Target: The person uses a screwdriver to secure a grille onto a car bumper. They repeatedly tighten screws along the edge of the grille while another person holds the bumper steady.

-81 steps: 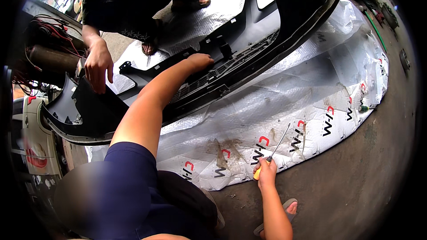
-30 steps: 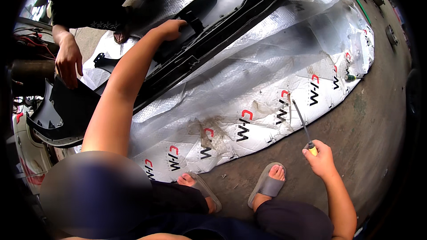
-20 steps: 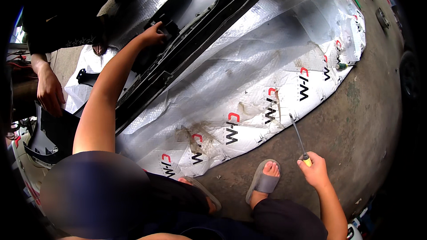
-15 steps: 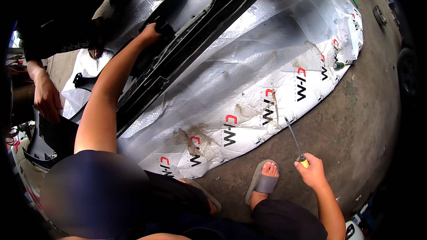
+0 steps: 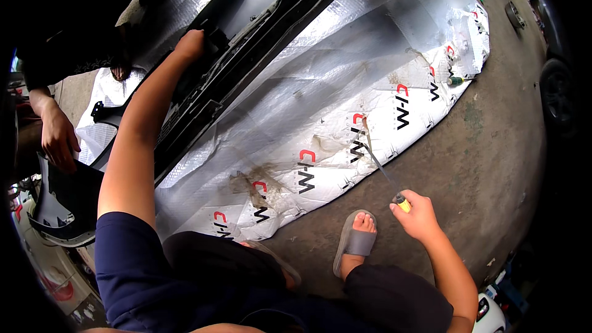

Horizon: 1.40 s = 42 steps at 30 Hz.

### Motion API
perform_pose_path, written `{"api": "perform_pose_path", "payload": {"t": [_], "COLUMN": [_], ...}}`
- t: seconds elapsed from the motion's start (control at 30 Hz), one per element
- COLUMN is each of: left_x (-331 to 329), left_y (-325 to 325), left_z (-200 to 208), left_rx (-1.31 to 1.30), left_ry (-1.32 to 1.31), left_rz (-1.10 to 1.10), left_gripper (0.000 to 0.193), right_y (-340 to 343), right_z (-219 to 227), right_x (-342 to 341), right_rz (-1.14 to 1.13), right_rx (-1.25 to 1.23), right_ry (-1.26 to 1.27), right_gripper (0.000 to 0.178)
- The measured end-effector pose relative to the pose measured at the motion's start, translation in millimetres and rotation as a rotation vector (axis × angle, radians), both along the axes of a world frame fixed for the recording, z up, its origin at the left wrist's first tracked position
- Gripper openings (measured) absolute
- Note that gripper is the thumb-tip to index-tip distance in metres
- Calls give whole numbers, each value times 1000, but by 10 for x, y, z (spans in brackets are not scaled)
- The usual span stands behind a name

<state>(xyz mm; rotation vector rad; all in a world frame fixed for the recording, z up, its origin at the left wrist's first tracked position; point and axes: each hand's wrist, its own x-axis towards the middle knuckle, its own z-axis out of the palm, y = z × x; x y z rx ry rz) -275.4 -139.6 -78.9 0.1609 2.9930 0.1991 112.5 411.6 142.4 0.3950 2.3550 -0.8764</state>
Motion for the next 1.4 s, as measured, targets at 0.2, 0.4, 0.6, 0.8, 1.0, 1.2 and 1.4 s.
{"api": "perform_pose_path", "payload": {"t": [0.2, 0.4, 0.6, 0.8, 1.0, 1.2, 1.4], "left_x": [-47, 208, 1593, 3052, 3738, 3459, 3317], "left_y": [-79, -135, 861, 967, 1062, 1395, 1448], "left_z": [552, 1498, 2813, 2749, 2462, 2208, 2261], "left_rx": [165, 993, 1927, 1884, 1691, 1991, 2256], "left_ry": [39, 248, -111, -530, -744, -465, -670], "left_rz": [383, 612, 748, 799, 753, 996, 910], "left_gripper": [23, 19, 10, 11, 18, 33, 46], "right_y": [-126, -354, -720, -1172, -1255, -1088, -1023], "right_z": [-73, -357, -362, -132, 15, 256, 280], "right_x": [-227, -373, -486, -557, -527, -312, -206], "right_rz": [92, 94, 190, 530, 648, 602, 527], "right_rx": [-103, -300, -523, -537, -594, -636, -552], "right_ry": [56, 164, 139, 260, 382, 184, 115], "right_gripper": [22, 25, 23, 35, 47, 54, 53]}}
